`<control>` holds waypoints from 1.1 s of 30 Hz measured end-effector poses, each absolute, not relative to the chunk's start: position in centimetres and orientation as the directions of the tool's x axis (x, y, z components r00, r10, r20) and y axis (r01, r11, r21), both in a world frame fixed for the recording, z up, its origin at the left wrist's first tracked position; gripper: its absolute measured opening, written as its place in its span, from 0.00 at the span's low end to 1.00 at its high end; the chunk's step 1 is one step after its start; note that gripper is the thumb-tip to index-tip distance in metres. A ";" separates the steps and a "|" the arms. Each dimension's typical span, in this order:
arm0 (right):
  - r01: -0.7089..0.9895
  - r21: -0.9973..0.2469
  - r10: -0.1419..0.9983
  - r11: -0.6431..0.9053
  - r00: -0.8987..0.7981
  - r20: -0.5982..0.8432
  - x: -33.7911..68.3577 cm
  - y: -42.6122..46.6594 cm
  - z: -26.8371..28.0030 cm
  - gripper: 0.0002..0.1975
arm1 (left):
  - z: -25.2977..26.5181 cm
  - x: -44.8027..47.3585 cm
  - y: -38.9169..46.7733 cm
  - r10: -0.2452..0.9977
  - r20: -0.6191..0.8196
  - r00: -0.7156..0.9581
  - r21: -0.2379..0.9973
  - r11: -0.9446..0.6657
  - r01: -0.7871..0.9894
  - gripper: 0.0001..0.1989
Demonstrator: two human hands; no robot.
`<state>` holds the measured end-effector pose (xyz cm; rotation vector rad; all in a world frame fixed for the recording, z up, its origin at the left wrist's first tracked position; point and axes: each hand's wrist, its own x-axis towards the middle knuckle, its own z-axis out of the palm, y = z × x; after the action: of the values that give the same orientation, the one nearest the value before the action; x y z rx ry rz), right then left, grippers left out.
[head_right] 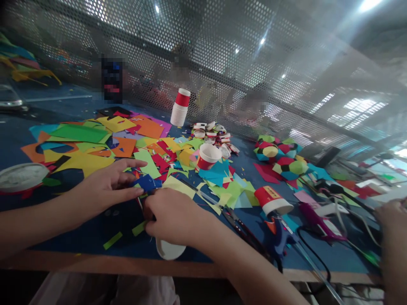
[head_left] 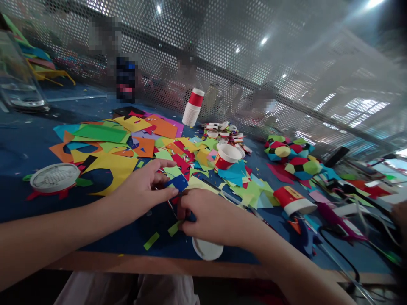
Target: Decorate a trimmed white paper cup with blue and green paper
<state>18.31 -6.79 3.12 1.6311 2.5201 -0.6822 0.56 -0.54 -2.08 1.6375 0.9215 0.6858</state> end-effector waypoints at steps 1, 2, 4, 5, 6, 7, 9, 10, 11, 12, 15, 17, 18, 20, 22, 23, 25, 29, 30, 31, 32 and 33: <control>0.881 -0.339 0.855 0.330 -0.431 -0.287 18.3 -6.8 3.2 0.04 | -2.1 0.5 -0.5 0.844 -0.026 0.536 0.969 -0.112 0.223 0.37; 0.880 -0.349 0.858 0.324 -0.428 -0.283 18.3 -6.9 3.2 0.04 | -2.1 0.5 -0.5 0.844 -0.026 0.535 0.969 -0.109 0.220 0.37; 0.874 -0.365 0.864 0.322 -0.429 -0.265 18.2 -7.3 3.3 0.04 | -2.0 0.5 -0.6 0.851 -0.019 0.526 0.972 -0.108 0.210 0.35; 0.870 -0.372 0.866 0.323 -0.430 -0.254 18.2 -7.6 3.4 0.04 | -1.9 0.6 -0.5 0.856 -0.013 0.517 0.973 -0.109 0.205 0.34; 0.866 -0.382 0.870 0.322 -0.429 -0.242 18.2 -8.0 3.4 0.04 | -1.9 0.6 -0.5 0.862 -0.007 0.507 0.974 -0.109 0.199 0.33; 0.862 -0.392 0.876 0.322 -0.428 -0.223 18.1 -8.4 3.5 0.04 | -1.8 0.6 -0.4 0.868 -0.003 0.497 0.976 -0.106 0.192 0.33; 0.847 -0.401 0.882 0.349 -0.441 -0.163 18.0 -9.6 3.5 0.06 | -1.8 0.7 -0.3 0.878 -0.004 0.479 0.980 -0.092 0.177 0.32; 0.832 -0.389 0.874 0.395 -0.471 -0.121 17.9 -10.2 3.4 0.07 | -1.8 0.7 -0.2 0.882 -0.007 0.471 0.982 -0.084 0.171 0.32; 0.811 -0.366 0.853 0.456 -0.515 -0.081 17.8 -10.8 3.3 0.07 | -1.8 0.7 -0.2 0.886 -0.012 0.464 0.983 -0.074 0.167 0.32; 0.782 -0.340 0.824 0.522 -0.565 -0.034 17.8 -11.4 3.1 0.06 | -1.8 0.7 -0.1 0.890 -0.017 0.456 0.984 -0.066 0.166 0.31; 0.688 -0.275 0.734 0.672 -0.669 0.120 17.9 -13.0 2.8 0.09 | -1.8 0.6 0.0 0.898 -0.034 0.439 0.985 -0.043 0.165 0.29; 0.636 -0.347 0.716 0.690 -0.672 0.191 18.3 -13.9 2.9 0.11 | -1.8 0.6 0.0 0.898 -0.041 0.439 0.986 -0.034 0.162 0.27; 0.614 -0.415 0.728 0.671 -0.651 0.214 18.6 -14.2 3.0 0.11 | -1.9 0.6 0.1 0.896 -0.042 0.442 0.987 -0.032 0.158 0.25; 0.594 -0.559 0.801 0.578 -0.545 0.248 19.5 -14.5 3.6 0.09 | -1.9 0.6 0.1 0.890 -0.038 0.454 0.989 -0.031 0.145 0.23; 0.609 -0.656 0.893 0.445 -0.352 0.279 20.5 -14.1 4.2 0.11 | -2.0 0.7 0.1 0.884 -0.036 0.467 0.991 -0.030 0.132 0.21; 0.617 -0.692 0.927 0.375 -0.254 0.275 20.9 -13.7 4.4 0.11 | -2.0 0.7 0.0 0.880 -0.037 0.474 0.992 -0.026 0.126 0.21; 0.604 -0.760 0.969 0.241 -0.106 0.224 21.5 -12.5 4.9 0.08 | -2.1 0.7 -0.2 0.868 -0.053 0.493 0.992 -0.009 0.122 0.20; 0.581 -0.801 0.987 0.143 -0.021 0.161 21.8 -10.0 4.9 0.04 | -2.0 0.4 -0.6 0.829 -0.137 0.542 0.986 0.059 0.158 0.21; 0.585 -0.798 0.986 0.146 -0.020 0.166 21.7 -9.6 4.8 0.05 | -2.0 0.3 -0.7 0.823 -0.156 0.546 0.982 0.071 0.174 0.21; 0.587 -0.793 0.983 0.160 -0.026 0.179 21.6 -9.3 4.6 0.06 | -1.9 0.3 -0.8 0.819 -0.173 0.547 0.979 0.082 0.188 0.22; 0.590 -0.787 0.980 0.181 -0.040 0.195 21.5 -9.1 4.4 0.07 | -1.8 0.2 -0.9 0.819 -0.187 0.542 0.976 0.093 0.196 0.22; 0.591 -0.780 0.976 0.204 -0.059 0.210 21.4 -8.9 4.1 0.08 | -1.7 0.2 -1.0 0.821 -0.194 0.537 0.975 0.101 0.198 0.22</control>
<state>21.39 -8.91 4.14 2.4232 2.8640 -1.0857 0.17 -0.95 -1.68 1.4296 0.9431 0.5788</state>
